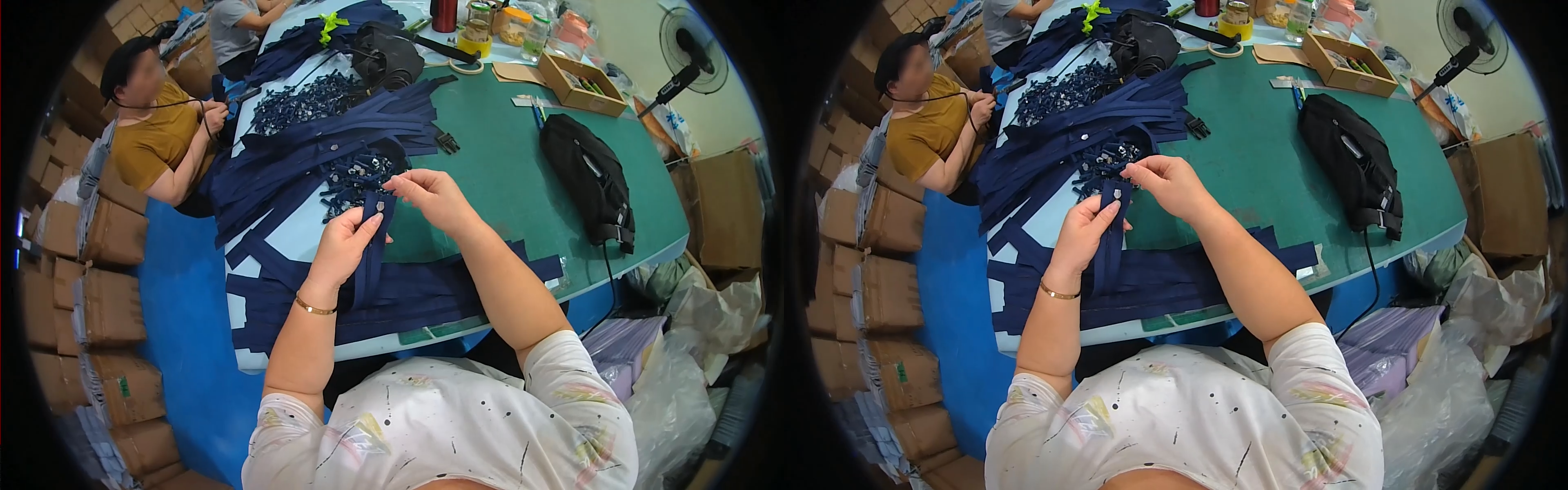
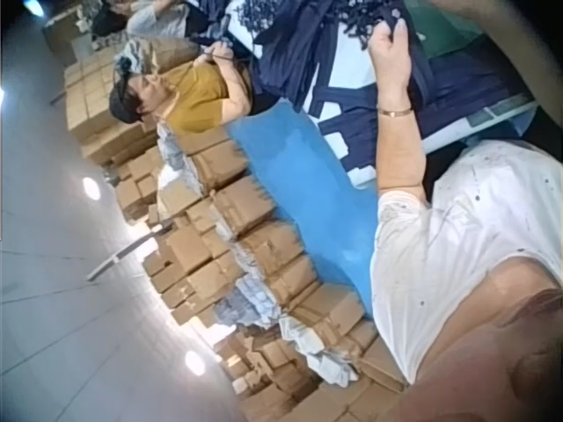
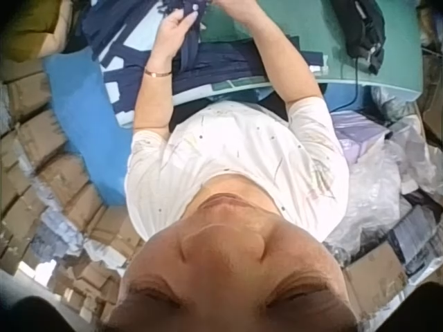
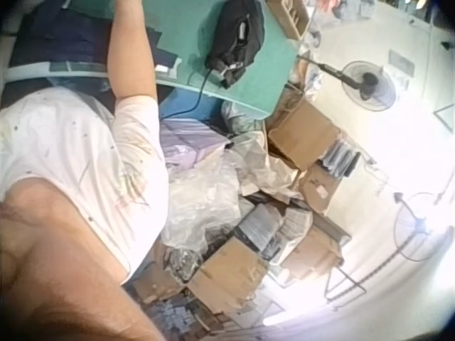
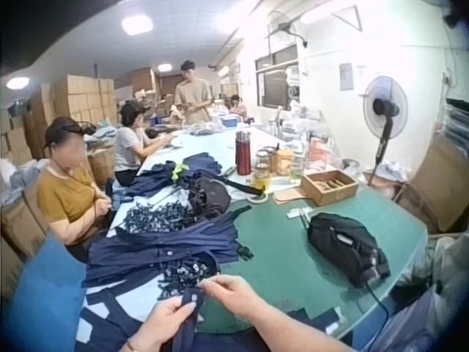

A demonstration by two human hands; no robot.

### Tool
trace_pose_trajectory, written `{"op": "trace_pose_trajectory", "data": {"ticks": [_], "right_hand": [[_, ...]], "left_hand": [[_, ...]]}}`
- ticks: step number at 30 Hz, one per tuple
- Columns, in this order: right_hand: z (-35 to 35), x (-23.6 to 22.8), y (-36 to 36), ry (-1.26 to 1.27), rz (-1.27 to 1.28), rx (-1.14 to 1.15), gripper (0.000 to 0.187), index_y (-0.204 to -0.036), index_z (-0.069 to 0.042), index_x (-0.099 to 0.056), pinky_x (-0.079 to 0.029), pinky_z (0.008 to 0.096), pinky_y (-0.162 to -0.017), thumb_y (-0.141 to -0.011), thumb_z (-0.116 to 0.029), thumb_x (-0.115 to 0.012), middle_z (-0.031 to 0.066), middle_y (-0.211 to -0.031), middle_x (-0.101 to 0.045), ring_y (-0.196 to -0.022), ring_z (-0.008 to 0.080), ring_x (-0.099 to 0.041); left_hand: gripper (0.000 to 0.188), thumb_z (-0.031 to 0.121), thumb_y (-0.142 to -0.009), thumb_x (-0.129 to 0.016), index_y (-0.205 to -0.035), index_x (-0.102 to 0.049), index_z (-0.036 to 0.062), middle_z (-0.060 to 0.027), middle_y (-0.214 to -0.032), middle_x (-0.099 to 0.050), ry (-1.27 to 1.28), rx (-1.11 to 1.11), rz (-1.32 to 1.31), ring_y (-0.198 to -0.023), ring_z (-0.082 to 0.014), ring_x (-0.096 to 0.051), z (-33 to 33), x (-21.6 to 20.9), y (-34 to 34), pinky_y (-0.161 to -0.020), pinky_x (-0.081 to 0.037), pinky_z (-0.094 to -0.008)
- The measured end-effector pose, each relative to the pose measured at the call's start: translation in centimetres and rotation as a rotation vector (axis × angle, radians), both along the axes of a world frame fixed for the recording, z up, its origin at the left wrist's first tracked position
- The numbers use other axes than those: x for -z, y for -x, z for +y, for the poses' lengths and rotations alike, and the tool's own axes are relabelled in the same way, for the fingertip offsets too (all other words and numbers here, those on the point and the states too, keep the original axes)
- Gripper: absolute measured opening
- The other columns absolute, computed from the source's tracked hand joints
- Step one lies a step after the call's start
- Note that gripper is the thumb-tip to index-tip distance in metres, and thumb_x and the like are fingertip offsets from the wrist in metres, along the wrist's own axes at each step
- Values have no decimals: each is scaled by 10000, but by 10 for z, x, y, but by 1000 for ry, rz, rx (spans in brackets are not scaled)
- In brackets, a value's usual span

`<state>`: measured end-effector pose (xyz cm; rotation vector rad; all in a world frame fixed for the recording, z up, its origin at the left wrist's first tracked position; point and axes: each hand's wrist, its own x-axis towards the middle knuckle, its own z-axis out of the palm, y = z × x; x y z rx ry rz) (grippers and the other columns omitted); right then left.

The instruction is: Aligning and attaching decorative lace pieces to blue fabric strips on a workshop table.

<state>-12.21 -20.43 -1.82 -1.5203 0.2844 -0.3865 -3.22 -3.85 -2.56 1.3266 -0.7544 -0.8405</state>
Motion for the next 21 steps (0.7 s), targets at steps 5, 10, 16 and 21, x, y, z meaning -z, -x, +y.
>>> {"op": "trace_pose_trajectory", "data": {"ticks": [5, 10, 16, 21], "right_hand": [[3, 7, 1, 200, -27, -78, 179, -925, -39, -676, -447, 224, -652, -827, -187, -693, -6, -816, -634, -717, 62, -545], [11, 0, 1, 102, -47, -80, 144, -875, -35, -676, -446, 220, -634, -808, -158, -712, -8, -793, -624, -706, 62, -548], [10, 6, 2, 107, -130, -126, 91, -852, -42, -682, -447, 217, -657, -813, -123, -695, -5, -804, -621, -739, 69, -566], [-12, 5, 0, -220, -351, 185, 60, -824, -41, -666, -422, 217, -654, -795, -89, -686, -4, -841, -633, -755, 75, -545]], "left_hand": [[127, 122, -916, -569, -929, -574, -4, -9, -810, -612, 6, -58, 4, -720, -67, -566, -6, -6, 6, -669, -466, -209], [178, 123, -872, -641, -924, -503, 23, 30, -715, -525, 6, -93, -284, -644, -26, -459, -4, 10, -6, -578, -384, -175], [166, 134, -895, -614, -963, -545, -1, 34, -712, -518, 66, -110, -235, -637, -28, -445, -5, 6, 3, -591, -381, -179], [189, 199, -922, -572, -913, -598, 12, -11, -739, -630, -110, 116, -137, -648, -74, -570, -1, -20, 5, -602, -449, -212]]}}
